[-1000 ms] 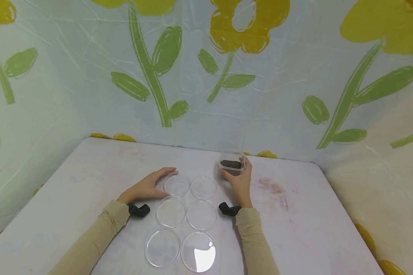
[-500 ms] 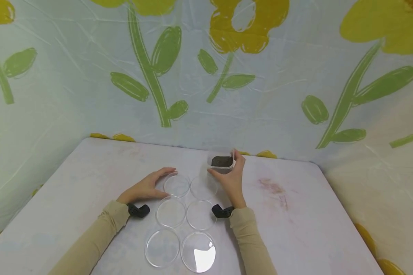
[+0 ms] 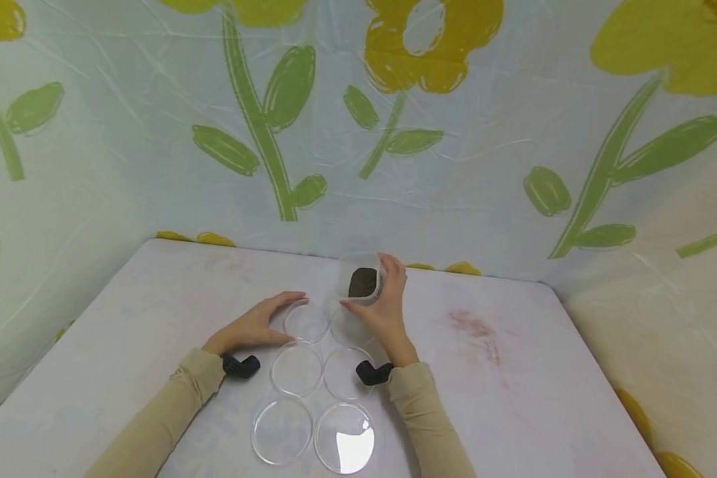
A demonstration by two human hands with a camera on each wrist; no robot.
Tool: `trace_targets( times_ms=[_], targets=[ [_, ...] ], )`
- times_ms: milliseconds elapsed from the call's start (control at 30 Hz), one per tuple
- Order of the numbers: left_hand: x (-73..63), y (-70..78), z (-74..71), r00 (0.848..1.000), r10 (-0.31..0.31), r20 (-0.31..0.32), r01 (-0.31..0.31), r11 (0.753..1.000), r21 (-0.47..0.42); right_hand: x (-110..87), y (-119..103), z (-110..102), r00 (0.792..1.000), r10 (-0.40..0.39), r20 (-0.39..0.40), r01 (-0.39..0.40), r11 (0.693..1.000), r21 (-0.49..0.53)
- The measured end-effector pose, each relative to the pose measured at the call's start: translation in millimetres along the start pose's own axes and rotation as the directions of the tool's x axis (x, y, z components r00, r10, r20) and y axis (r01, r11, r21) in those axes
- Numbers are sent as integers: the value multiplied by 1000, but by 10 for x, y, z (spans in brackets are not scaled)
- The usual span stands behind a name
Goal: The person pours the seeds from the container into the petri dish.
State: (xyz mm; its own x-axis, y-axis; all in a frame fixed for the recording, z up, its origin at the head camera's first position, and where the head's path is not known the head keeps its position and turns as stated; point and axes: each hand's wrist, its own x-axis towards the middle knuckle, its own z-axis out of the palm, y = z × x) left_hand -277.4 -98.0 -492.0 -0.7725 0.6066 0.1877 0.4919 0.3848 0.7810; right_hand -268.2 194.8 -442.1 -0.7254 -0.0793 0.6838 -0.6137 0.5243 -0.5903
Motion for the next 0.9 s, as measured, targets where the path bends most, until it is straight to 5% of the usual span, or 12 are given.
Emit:
trace_targets(
  times_ms=[333, 900],
  targets=[
    [8, -5, 8, 1000, 23, -3, -23, 1000, 11, -7, -84, 104, 987, -145, 74, 150, 986, -78],
    [20, -41, 2, 999, 50, -3, -50, 999, 18, -9, -198, 187, 967, -241, 84, 253, 952, -173]
  ],
)
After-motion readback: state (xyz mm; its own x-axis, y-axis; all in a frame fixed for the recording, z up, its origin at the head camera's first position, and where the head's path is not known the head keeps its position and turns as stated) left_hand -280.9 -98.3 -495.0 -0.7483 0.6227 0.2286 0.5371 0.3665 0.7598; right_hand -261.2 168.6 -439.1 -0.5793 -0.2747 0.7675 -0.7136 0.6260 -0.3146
